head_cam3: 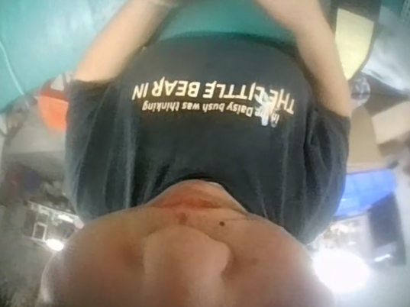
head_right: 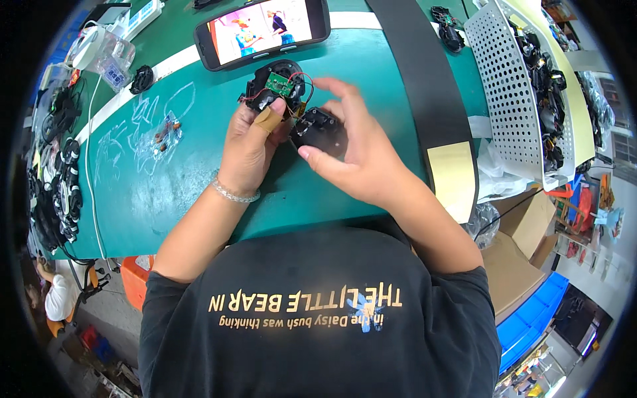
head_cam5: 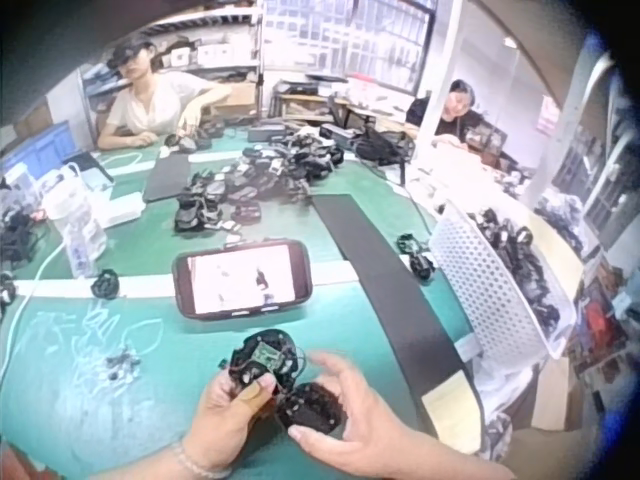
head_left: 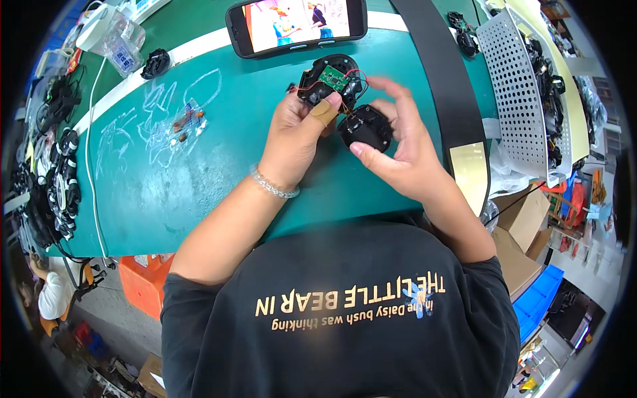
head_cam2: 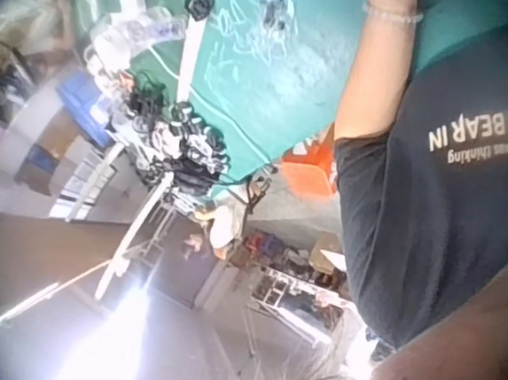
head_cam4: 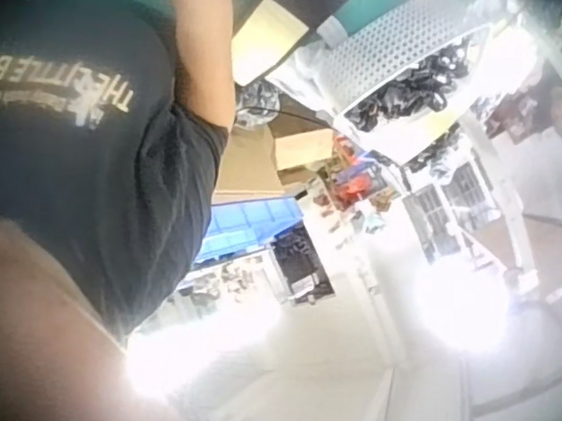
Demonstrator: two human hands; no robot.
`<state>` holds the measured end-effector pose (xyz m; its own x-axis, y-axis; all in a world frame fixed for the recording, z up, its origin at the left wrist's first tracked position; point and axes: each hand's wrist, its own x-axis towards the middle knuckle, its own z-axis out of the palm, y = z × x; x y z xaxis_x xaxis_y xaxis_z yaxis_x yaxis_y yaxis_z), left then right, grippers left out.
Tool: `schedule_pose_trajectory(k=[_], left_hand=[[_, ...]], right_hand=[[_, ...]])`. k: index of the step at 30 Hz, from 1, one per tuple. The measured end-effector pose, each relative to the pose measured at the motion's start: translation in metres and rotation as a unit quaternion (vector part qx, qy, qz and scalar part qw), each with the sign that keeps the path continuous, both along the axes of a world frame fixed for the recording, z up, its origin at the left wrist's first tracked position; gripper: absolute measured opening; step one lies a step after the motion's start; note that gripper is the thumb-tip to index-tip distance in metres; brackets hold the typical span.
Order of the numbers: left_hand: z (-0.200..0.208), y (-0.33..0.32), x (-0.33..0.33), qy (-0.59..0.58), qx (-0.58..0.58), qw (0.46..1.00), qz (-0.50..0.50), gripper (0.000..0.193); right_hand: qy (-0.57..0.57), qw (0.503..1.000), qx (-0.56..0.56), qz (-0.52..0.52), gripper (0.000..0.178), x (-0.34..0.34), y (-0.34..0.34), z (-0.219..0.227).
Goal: The person assembles small electronic devices by inserting batteries and connecting wires. They handle the devices one at a time, placing completed units into a white basket and picking up new ones from a pile on the table.
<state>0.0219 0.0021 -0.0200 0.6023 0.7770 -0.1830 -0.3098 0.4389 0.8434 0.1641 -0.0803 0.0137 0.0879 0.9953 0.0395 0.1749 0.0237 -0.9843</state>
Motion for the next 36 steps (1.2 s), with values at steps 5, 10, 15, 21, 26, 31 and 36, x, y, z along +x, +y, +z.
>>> schedule_pose_trajectory(k=[5,10,15,21,26,31,36], left_hand=[[-0.005,-0.001,0.007,-0.015,0.114,0.986,0.119,0.016],[0.002,-0.002,-0.001,0.059,0.186,0.977,0.092,0.017],[0.003,-0.005,-0.003,0.053,0.198,0.979,0.02,0.021],[0.011,0.0,-0.005,0.07,0.182,0.981,-0.008,0.019],[0.011,-0.004,-0.003,0.007,0.126,0.992,-0.012,0.021],[0.008,-0.003,-0.003,0.024,0.117,0.993,-0.014,0.022],[0.012,-0.003,-0.003,0.031,0.09,0.995,-0.017,0.019]], right_hand=[[-0.136,0.989,-0.044,0.035,0.067,0.004,-0.005,0.006],[-0.212,0.964,0.147,-0.063,0.057,0.018,0.016,0.008],[-0.068,0.995,0.058,0.044,0.028,0.01,0.044,0.024],[0.091,0.99,0.018,0.104,0.015,0.01,0.059,0.006],[0.091,0.992,0.034,0.084,0.016,0.006,0.055,0.007],[0.101,0.991,0.003,0.088,0.021,0.013,0.048,0.017],[0.061,0.994,0.005,0.086,0.017,0.018,0.045,0.022]])
